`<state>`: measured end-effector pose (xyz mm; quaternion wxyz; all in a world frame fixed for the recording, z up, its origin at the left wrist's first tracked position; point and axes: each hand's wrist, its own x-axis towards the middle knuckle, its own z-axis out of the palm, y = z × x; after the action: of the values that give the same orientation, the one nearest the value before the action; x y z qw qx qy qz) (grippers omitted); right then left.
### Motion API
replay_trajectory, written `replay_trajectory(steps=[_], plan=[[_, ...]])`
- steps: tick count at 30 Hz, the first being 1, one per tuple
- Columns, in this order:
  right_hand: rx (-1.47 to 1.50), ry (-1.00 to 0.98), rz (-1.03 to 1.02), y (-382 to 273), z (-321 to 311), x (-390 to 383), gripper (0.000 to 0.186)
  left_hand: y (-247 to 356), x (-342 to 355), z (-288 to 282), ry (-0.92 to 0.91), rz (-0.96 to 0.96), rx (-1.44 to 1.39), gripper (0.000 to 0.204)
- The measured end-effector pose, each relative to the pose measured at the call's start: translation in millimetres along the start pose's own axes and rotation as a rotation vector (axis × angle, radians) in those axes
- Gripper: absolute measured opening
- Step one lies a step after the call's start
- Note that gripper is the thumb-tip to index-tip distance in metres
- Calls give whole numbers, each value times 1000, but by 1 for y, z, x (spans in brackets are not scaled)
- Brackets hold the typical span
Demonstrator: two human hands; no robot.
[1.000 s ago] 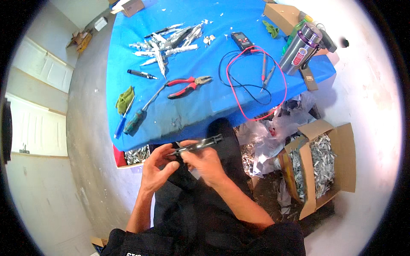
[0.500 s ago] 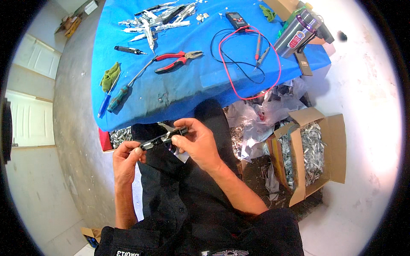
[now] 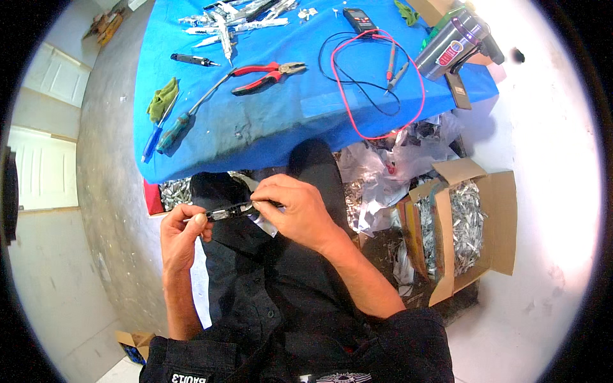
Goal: The person uses a screwdriver and pliers to disassemble small metal electronic components on a blue table. They handle the items one at a time, removing parts and placing some of them into a cardboard box.
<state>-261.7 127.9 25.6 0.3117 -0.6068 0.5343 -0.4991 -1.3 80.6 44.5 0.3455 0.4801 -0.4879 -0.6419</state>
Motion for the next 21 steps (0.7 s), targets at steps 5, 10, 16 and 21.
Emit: replay_trajectory(steps=[5,10,16,21], plan=[[-72,-75,-104,-1,2,1,14,-11,-1,-1,5,-33,-14,17],[54,-196,124,-11,-4,1,17,-12,-3,-5,-2,25,5,17],[54,-343,60,-2,-9,-1,16,-13,1,-11,-25,25,-45,20],[-64,-335,63,-6,-6,-1,14,-16,1,-8,10,-1,-96,19]])
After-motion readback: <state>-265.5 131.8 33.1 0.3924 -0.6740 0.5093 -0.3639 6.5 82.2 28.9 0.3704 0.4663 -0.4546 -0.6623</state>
